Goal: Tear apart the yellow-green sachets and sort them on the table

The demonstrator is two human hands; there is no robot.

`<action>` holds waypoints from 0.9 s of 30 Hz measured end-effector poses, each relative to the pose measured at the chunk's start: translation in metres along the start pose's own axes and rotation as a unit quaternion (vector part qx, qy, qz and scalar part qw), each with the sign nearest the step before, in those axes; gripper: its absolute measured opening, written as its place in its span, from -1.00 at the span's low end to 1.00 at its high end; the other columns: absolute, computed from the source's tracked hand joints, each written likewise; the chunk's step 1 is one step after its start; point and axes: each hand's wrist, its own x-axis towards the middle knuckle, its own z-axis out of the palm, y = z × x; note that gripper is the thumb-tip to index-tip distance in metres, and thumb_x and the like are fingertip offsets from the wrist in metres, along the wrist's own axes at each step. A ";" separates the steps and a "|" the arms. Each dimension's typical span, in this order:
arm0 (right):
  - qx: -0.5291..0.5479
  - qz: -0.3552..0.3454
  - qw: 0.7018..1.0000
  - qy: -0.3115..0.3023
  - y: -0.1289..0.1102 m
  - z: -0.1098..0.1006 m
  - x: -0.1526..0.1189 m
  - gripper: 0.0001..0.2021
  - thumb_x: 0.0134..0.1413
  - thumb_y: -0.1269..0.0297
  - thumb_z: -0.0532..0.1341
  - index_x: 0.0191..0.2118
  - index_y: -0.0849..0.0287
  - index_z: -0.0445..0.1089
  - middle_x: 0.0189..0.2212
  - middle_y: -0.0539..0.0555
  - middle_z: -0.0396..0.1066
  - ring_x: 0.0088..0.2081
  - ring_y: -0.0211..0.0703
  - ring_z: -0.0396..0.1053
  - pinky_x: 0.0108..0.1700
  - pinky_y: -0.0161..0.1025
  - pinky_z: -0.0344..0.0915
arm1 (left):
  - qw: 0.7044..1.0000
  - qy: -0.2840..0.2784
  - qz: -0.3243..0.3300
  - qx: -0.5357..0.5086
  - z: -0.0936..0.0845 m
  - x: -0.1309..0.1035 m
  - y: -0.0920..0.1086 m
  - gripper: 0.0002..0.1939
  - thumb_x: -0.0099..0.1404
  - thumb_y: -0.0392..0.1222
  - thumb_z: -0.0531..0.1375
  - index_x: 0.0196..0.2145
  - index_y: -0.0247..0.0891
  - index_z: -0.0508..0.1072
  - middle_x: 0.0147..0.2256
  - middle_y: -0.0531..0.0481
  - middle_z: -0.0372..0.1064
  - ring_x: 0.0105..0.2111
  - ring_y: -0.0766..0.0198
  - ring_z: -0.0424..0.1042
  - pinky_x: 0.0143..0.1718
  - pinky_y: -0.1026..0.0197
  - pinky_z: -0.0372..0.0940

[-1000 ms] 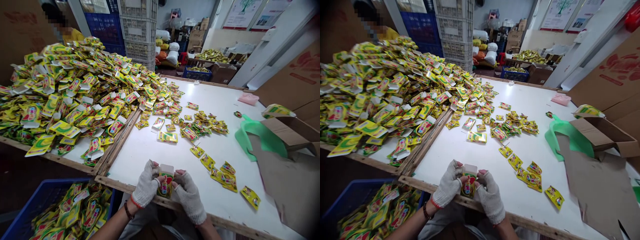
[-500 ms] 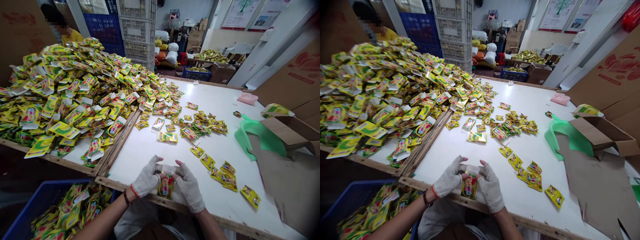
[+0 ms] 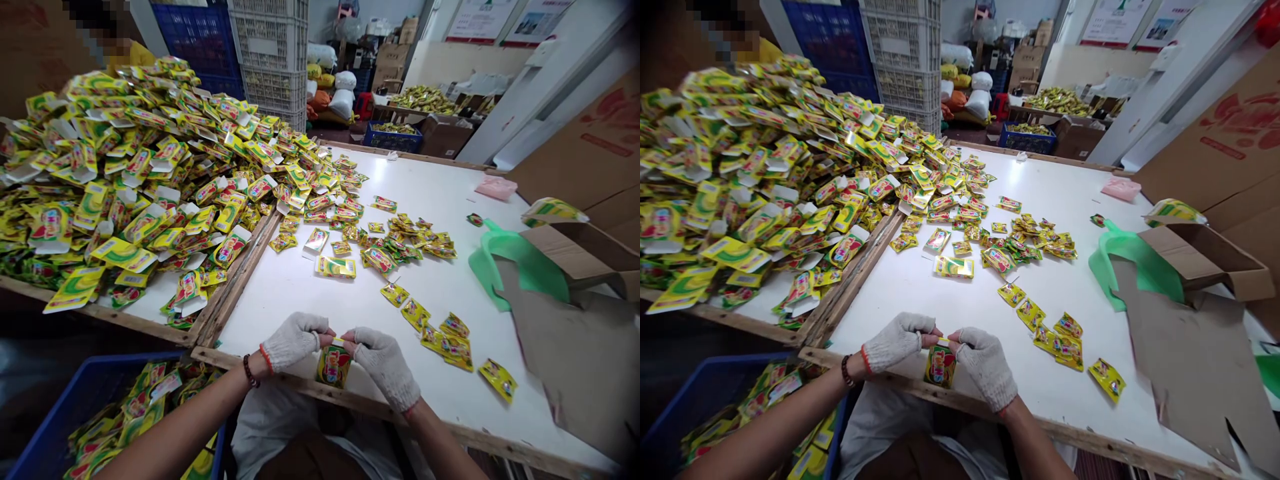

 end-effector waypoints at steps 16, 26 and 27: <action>-0.171 -0.165 0.971 -0.011 0.012 -0.013 0.058 -0.70 0.02 0.37 0.14 -0.09 0.20 0.42 -0.05 0.16 0.36 -0.04 -0.09 0.33 0.04 -0.17 0.27 | 0.980 0.093 0.105 0.143 -0.023 -0.044 0.021 -0.85 0.20 -0.28 0.07 -0.39 -0.34 0.43 -0.44 0.01 0.27 -0.38 0.38 0.28 -0.32 0.37 0.17; -0.145 -0.081 0.985 -0.045 0.004 -0.007 0.145 -0.39 -0.24 0.50 0.23 0.08 0.24 0.22 -0.06 0.26 0.30 -0.04 0.09 0.28 0.02 0.03 0.17 | 0.979 0.185 -0.084 0.028 -0.065 -0.085 0.015 -0.49 0.17 0.01 0.15 0.03 -0.25 0.26 -0.04 -0.11 0.30 -0.06 0.21 0.32 -0.01 0.19 0.24; -0.130 -0.076 0.986 -0.070 0.003 -0.007 0.131 -0.38 -0.18 0.43 0.22 0.11 0.22 0.15 -0.09 0.21 0.33 -0.10 0.00 0.33 -0.04 -0.05 0.24 | 0.976 0.204 -0.071 -0.030 -0.054 -0.071 0.007 -0.45 0.17 0.00 0.15 0.06 -0.28 0.20 -0.03 -0.14 0.29 -0.05 0.21 0.32 -0.01 0.17 0.25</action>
